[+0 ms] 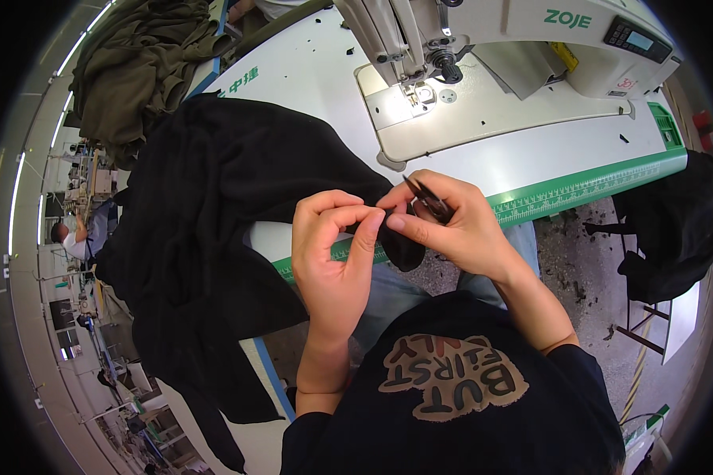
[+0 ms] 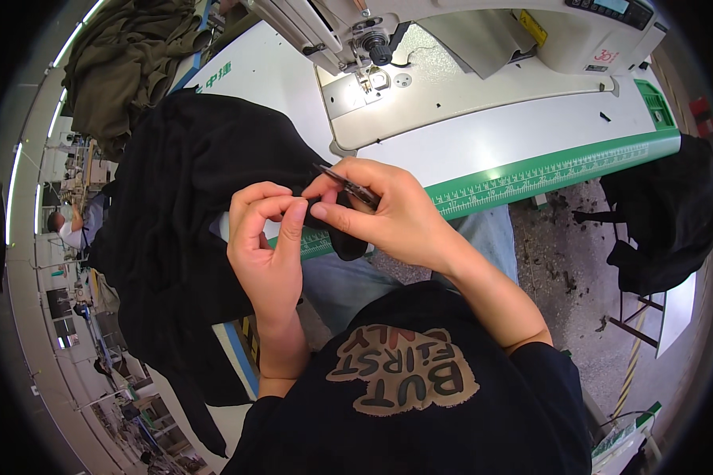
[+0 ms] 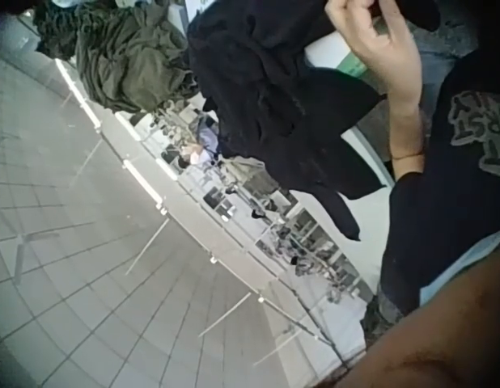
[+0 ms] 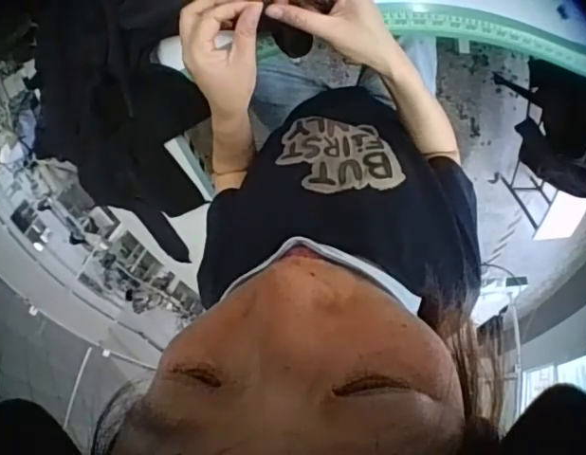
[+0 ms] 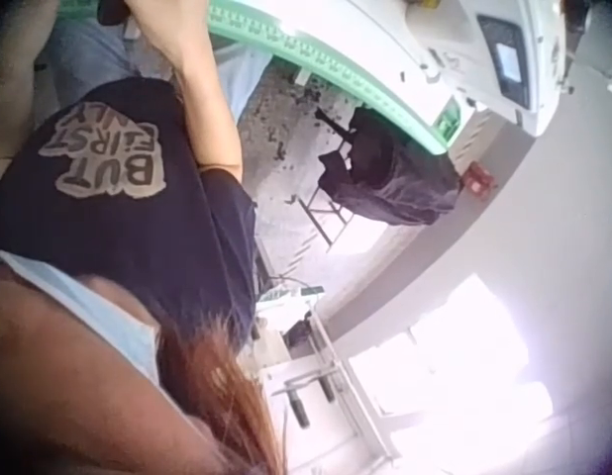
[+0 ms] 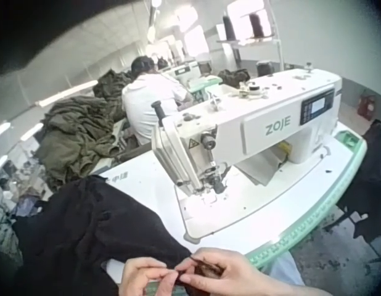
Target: Trimming loose threads from a black garment using thread snips at a sewing workstation.
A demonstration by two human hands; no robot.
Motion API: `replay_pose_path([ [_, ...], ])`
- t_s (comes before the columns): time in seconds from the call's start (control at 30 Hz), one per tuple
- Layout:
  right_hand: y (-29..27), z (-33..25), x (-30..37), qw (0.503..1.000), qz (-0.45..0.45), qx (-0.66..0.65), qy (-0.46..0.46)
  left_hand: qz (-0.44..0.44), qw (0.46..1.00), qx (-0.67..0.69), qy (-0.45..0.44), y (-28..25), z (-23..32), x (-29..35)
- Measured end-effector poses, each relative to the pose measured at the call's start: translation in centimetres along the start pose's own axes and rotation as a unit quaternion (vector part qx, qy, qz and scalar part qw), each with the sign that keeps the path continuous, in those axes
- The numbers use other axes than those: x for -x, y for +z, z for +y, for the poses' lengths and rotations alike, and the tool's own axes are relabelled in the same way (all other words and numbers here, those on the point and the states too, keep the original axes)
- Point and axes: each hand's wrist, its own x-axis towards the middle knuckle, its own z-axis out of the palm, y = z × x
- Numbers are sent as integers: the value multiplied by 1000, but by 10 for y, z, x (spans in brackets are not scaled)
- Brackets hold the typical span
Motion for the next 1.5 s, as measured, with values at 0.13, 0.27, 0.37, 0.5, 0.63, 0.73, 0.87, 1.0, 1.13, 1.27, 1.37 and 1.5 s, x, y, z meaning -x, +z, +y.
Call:
replay_pose_path([
  [0.13,-4,1,2,999,9,45,-1,-12,1000,-2,3,-1,5,4],
  [0.27,-7,4,6,1000,11,4,25,-12,981,188,-44,-4,3,6],
  [0.37,-7,6,6,999,10,-33,41,-52,973,214,-74,-4,1,2],
  [0.5,-9,8,5,997,17,-56,41,-63,971,211,-88,-3,3,2],
  [0.63,-8,6,5,996,16,-83,43,-37,993,110,-16,0,2,2],
  [0.73,-8,5,5,993,13,-108,51,-48,998,44,26,1,-5,-1],
  [0.87,-5,8,4,992,24,-111,55,-86,996,18,7,2,-16,2],
  [1.0,3,13,7,988,112,-106,-7,-73,994,43,-64,5,-17,7],
  [1.13,-2,2,13,991,53,120,36,-60,995,48,-68,8,-10,5],
  [1.27,1,-1,10,995,72,52,52,-72,995,62,-35,7,-4,-3],
  [1.37,1,0,9,997,48,41,40,-100,993,62,-1,4,-6,-8],
  [1.5,2,2,9,997,36,-14,66,-100,974,179,-92,3,-17,-7],
])
